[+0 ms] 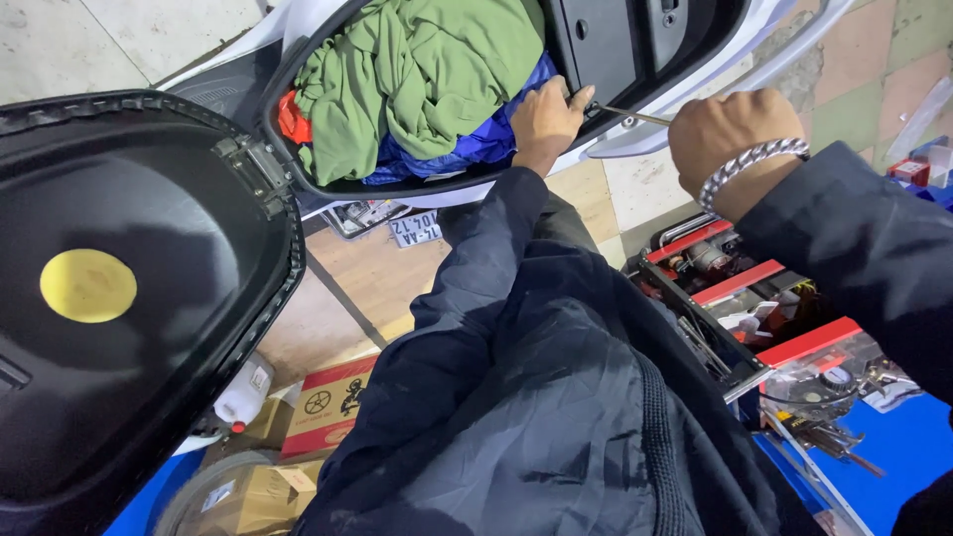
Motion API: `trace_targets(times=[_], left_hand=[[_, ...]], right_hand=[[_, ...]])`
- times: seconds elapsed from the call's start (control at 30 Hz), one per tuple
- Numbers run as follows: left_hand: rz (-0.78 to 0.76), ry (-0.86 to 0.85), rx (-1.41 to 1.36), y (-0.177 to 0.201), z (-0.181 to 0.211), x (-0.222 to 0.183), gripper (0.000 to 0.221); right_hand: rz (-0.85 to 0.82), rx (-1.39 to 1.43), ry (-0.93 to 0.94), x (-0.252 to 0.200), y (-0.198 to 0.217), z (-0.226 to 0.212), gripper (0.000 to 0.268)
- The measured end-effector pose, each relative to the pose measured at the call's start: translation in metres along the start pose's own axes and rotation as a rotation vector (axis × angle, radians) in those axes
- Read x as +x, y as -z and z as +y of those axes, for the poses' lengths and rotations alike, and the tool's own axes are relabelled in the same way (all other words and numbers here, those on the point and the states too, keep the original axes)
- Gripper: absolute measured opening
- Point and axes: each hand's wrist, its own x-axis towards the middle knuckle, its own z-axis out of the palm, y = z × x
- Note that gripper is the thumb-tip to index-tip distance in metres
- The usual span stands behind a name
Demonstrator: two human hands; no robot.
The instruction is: Tightening internal fasteners within a motorcycle's under-seat storage area using a screwdriver and a T-handle wrench.
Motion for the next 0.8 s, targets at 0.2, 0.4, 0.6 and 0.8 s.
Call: trace_targets(times=[0.2,0.4,0.6,0.8], left_hand=[[-0.011,-0.005,0.014,0.003,0.001,-0.001,0.05],[0.008,-0.022,-0.011,0.005,0.001,-0.002,0.049],[-0.001,-0.019,0.0,0.006,0.002,-0.002,0.049],[0.016,-0.055,-0.054,0.012,0.003,-0.008,0.049]], right_hand=[[0.601,-0.526,0.161,-0.021,-0.013,0.026,0.02],[0.751,-0.462,0.582,-0.016,-0.053,0.066,0.072],[0.991,-0.335,0.561,-0.018,-0.079,0.085,0.042],[0.682,0.337,0.515,0.033,-0.177,0.065,0.034]])
